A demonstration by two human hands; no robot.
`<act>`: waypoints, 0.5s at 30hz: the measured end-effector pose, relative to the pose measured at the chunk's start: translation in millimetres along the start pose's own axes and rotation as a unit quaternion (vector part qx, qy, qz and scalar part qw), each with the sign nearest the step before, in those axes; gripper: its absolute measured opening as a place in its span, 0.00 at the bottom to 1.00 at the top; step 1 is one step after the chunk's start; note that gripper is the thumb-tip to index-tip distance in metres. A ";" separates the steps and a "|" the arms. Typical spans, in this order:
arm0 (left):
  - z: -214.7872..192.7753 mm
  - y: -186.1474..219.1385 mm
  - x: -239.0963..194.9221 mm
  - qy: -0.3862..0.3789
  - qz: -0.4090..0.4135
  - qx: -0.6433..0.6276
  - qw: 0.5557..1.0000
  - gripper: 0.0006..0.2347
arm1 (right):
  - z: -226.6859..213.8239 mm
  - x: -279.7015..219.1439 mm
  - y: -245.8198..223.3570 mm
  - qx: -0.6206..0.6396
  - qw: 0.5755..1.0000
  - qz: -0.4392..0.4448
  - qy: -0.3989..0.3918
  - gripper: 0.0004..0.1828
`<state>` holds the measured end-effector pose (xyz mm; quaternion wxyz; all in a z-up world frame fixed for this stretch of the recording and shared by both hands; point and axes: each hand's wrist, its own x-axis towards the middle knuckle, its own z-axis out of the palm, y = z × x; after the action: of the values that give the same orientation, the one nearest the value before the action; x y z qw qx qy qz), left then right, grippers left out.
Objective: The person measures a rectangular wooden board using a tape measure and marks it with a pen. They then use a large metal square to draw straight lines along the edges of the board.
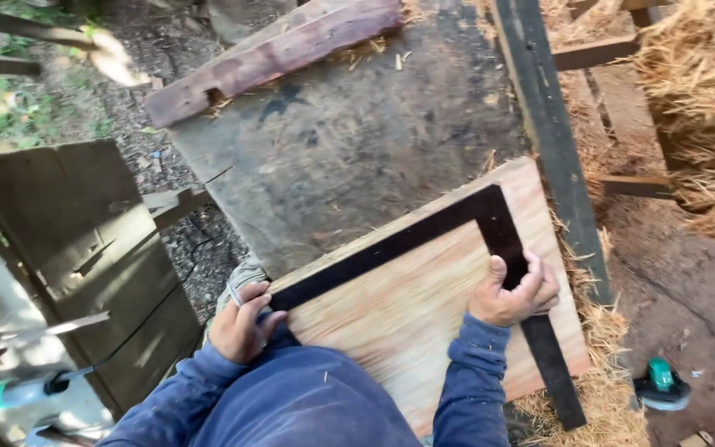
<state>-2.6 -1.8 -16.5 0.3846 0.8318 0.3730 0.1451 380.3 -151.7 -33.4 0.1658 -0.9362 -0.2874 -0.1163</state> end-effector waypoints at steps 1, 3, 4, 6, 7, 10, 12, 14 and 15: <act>-1.4 0.1 -1.0 0.000 -0.003 0.003 1.000 0.18 | 1.3 -1.3 0.3 0.003 1.000 0.000 -0.003 0.38; -1.1 1.0 -1.3 0.002 0.013 -0.003 1.000 0.19 | 2.7 -1.9 3.7 0.000 1.000 0.016 0.004 0.40; -1.5 1.4 -0.2 0.003 0.013 -0.004 1.000 0.19 | 2.8 -2.1 3.1 0.000 1.000 0.015 0.003 0.40; -2.4 3.0 1.4 -0.002 0.012 -0.001 1.000 0.20 | 2.5 -2.1 2.2 0.000 1.000 0.021 0.002 0.41; -1.8 2.2 0.5 -0.001 0.010 0.000 1.000 0.20 | 3.5 -3.0 4.5 0.002 1.000 0.020 0.001 0.41; -1.1 -0.6 -0.6 0.003 0.019 -0.003 1.000 0.19 | 5.9 -4.8 8.7 -0.001 1.000 0.020 0.003 0.41; -2.0 -1.3 -1.2 -0.002 0.022 -0.011 1.000 0.19 | 4.7 -5.7 9.0 0.002 1.000 0.028 -0.006 0.41; -1.5 -1.7 -3.4 -0.005 0.019 -0.011 1.000 0.19 | 4.7 -6.8 10.1 0.004 1.000 0.028 -0.010 0.41; -0.7 -2.4 -3.3 -0.007 0.020 -0.012 1.000 0.19 | 5.2 -6.4 10.7 0.006 1.000 0.029 -0.008 0.41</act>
<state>-6.4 -2.8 -17.7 0.3938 0.8355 0.3521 0.1511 381.9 -161.3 -42.7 0.1721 -0.9440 -0.2624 -0.1019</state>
